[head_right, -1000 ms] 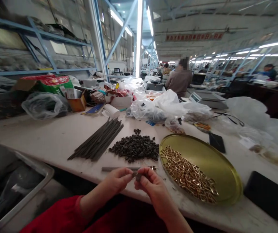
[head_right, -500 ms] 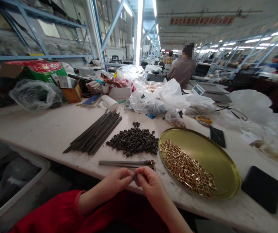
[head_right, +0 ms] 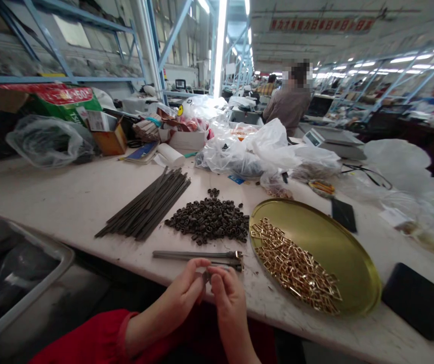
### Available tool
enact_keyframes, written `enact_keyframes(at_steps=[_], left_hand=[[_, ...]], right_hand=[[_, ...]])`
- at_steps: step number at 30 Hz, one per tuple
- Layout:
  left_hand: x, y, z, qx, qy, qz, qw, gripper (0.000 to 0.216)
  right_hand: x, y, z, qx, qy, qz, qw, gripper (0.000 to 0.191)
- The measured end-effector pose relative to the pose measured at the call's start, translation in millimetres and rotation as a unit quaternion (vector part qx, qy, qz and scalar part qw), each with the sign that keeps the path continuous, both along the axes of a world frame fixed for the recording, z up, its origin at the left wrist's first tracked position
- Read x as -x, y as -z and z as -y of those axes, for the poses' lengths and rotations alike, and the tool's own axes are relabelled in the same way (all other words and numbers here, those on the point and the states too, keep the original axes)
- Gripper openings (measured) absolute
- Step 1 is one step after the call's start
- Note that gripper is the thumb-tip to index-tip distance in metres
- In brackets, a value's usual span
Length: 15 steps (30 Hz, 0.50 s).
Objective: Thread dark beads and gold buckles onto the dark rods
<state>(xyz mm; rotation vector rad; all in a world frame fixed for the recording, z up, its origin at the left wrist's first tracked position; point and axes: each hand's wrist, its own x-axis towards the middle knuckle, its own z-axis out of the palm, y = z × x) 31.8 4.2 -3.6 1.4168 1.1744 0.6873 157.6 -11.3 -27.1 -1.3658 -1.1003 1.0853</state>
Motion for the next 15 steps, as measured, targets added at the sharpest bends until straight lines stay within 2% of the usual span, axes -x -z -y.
enact_keyframes(at_steps=[2,5,7,10,12,15], left_hand=[[2.3,-4.7,2.3,-0.002,0.020,0.000,1.000,0.032],[6.3,-12.1,8.5,-0.022,0.065,-0.001,0.998,0.033],[8.9,-15.7,12.9,-0.034,0.087,0.006,0.996,0.035],[12.3,-17.8,17.8,-0.049,0.103,0.030,0.993,0.038],[14.1,-16.5,19.5,-0.048,0.101,0.043,0.993,0.041],[16.0,-11.1,20.4,-0.020,0.068,0.040,0.997,0.046]], right_hand=[[0.7,-4.0,5.3,0.015,0.003,-0.036,0.999,0.046],[2.0,-6.8,11.9,0.067,0.008,-0.155,0.986,0.031],[4.1,-6.9,16.1,0.099,-0.018,-0.267,0.958,0.026],[9.7,-7.5,24.0,0.130,-0.101,-0.392,0.905,0.030],[14.3,-8.2,30.1,0.140,-0.129,-0.412,0.891,0.031],[19.8,-8.5,38.1,0.134,-0.105,-0.375,0.911,0.035]])
